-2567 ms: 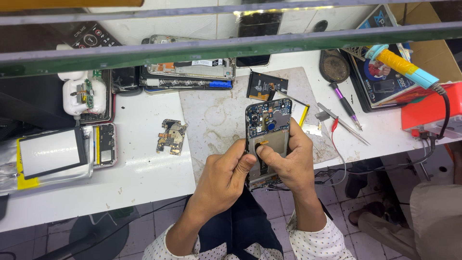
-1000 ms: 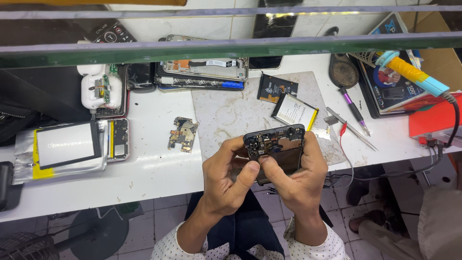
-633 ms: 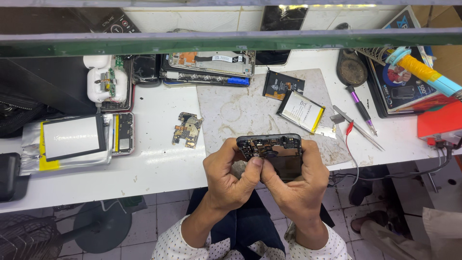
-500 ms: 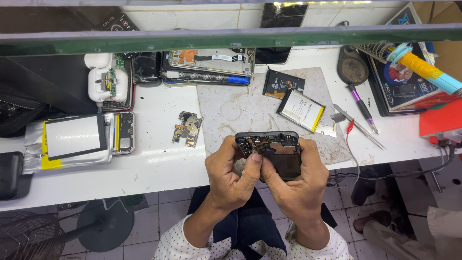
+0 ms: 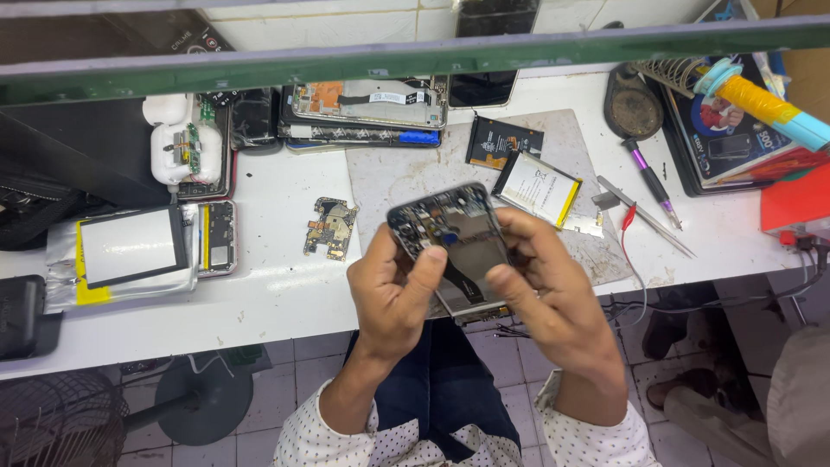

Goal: The person disassembles a smartphone, removes the battery and motherboard, and uses a screwdriver to remove screws from the back cover. They then reassemble the phone by placing the battery and motherboard back inside and securing the back cover.

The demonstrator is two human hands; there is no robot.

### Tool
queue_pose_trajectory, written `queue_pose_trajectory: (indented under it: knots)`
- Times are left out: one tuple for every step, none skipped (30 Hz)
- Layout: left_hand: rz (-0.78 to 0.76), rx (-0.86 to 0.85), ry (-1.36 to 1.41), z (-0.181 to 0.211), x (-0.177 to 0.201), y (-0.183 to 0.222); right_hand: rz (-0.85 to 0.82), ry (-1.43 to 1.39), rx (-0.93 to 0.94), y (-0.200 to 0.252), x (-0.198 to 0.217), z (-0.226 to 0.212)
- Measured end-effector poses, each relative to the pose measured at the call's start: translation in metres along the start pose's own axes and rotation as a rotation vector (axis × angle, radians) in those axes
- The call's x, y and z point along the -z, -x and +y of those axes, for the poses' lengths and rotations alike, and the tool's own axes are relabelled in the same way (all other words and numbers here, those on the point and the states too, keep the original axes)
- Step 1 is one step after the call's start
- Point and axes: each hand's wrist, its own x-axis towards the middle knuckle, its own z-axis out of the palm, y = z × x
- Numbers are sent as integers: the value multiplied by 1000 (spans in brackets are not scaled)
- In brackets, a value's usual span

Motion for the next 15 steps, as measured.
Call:
queue_pose_trajectory:
  knots:
    - [27, -10, 59, -3, 1, -1, 47, 21, -61, 3, 9, 3]
    - [55, -20, 118, -6, 4, -3, 94, 41, -122, 7, 15, 9]
    - [82, -33, 181, -8, 6, -5, 141, 67, -181, 10, 19, 15]
    - [108, -30, 190, -10, 7, -6, 141, -54, -179, 13, 20, 22]
    - [132, -28, 199, -12, 9, -8, 142, -175, -174, 17, 19, 29]
    - [156, -26, 208, -14, 10, -8, 143, -296, -169, 20, 19, 36]
    - [166, -23, 239, -15, 11, -8, 140, -319, -102, 22, 17, 42]
    - [176, -20, 270, -16, 11, -8, 136, -341, -35, 24, 14, 47]
    - [182, -18, 297, -16, 11, -9, 135, -367, 36, 25, 10, 52]
    - [192, -24, 295, -16, 10, -8, 156, -325, 50, 26, 8, 54]
    - [199, -30, 292, -15, 10, -8, 179, -285, 65, 26, 5, 55]
    - [206, -37, 288, -15, 9, -8, 203, -245, 80, 26, 2, 56]
    - [208, -32, 305, -15, 9, -8, 227, -247, 69, 26, 0, 56]
    - [210, -28, 322, -14, 9, -7, 252, -250, 57, 26, -3, 57]
    - [214, -23, 338, -14, 9, -7, 274, -253, 44, 25, -5, 57]
